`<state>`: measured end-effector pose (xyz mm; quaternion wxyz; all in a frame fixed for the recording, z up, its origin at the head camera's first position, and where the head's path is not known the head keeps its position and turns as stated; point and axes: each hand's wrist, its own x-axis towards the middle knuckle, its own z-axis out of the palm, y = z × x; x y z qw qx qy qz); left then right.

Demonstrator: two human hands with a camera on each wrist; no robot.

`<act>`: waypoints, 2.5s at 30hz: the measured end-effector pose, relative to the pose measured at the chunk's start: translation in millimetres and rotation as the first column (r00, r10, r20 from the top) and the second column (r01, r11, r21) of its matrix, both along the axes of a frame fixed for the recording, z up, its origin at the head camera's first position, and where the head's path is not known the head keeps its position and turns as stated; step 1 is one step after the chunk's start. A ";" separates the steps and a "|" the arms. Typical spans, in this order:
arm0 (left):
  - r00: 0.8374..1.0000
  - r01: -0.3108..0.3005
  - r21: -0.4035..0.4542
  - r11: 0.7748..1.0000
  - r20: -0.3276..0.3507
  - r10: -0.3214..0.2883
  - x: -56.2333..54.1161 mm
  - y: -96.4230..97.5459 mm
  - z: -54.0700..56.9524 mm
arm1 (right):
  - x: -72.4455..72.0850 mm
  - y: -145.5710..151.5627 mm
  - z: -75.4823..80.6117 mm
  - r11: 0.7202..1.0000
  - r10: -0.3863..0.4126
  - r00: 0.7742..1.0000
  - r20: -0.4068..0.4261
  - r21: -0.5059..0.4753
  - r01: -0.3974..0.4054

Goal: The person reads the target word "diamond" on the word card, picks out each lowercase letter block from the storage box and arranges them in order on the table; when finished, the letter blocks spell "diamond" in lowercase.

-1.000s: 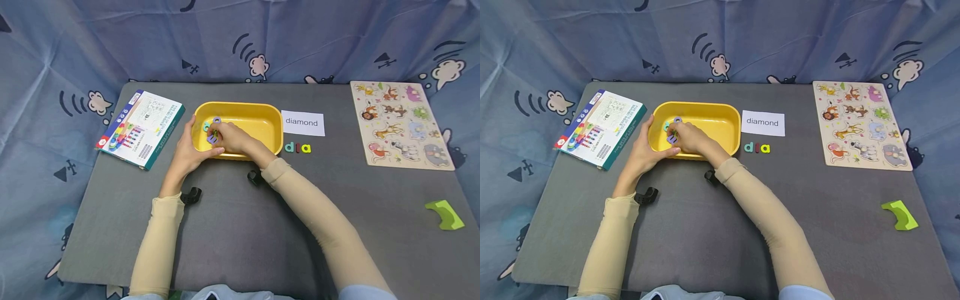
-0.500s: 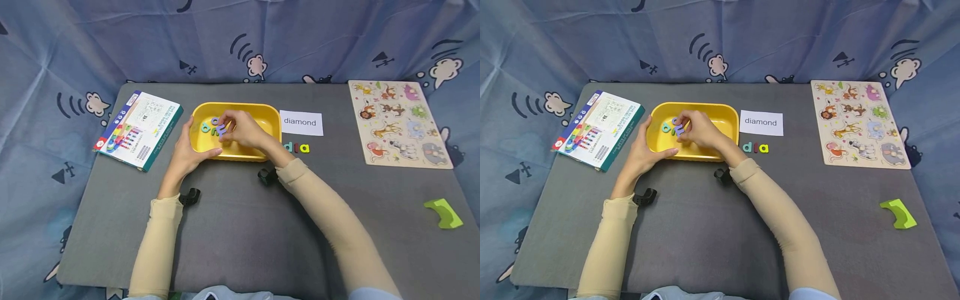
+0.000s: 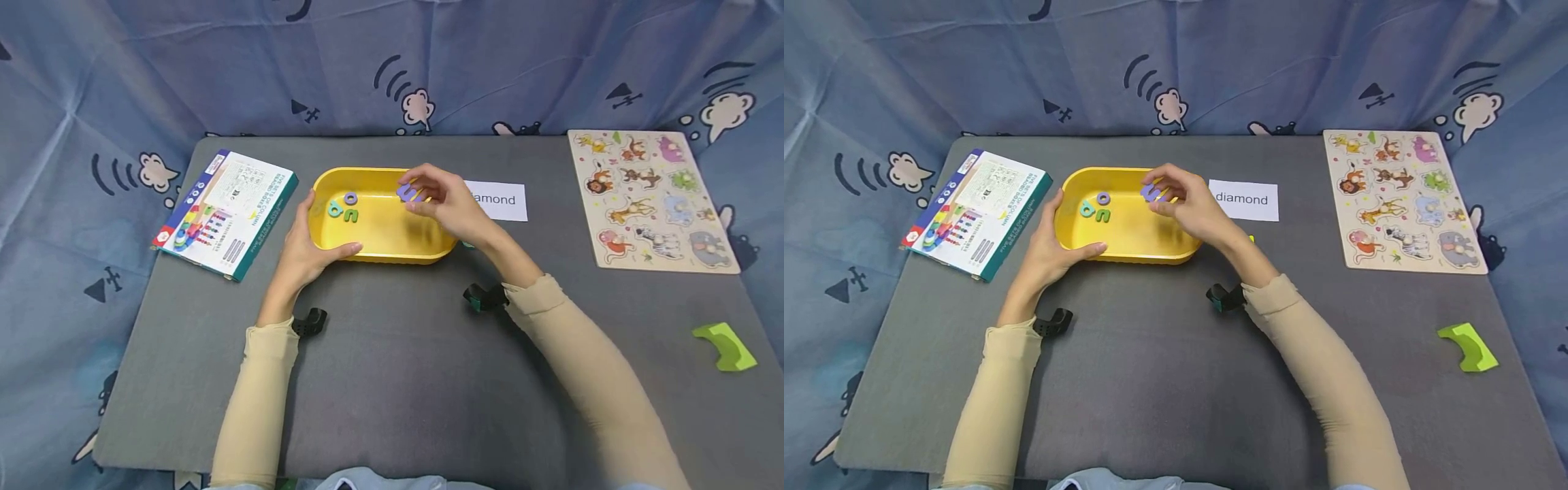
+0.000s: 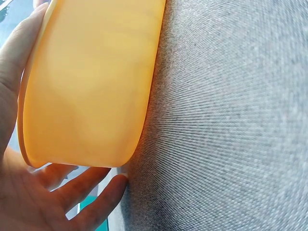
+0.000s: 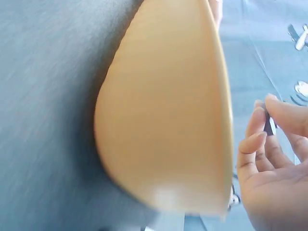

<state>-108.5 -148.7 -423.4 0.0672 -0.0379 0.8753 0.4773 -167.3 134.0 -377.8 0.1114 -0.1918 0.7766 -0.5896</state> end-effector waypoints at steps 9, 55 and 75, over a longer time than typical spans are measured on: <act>1.000 0.008 0.017 1.000 -0.011 -0.008 1.3 -1.3 -2.0 | 18.3 58.7 -0.8 0.978 -0.207 0.978 -0.024 0.022 0.207; 1.000 0.011 0.037 0.999 -0.014 -0.010 2.2 0.8 -0.3 | 57.6 155.0 -48.0 0.793 -0.278 0.944 -0.180 0.511 0.331; 1.000 0.015 0.036 0.999 -0.021 -0.014 1.8 -0.1 -1.6 | 39.8 126.0 -13.8 0.833 -0.273 0.943 -0.193 0.444 0.332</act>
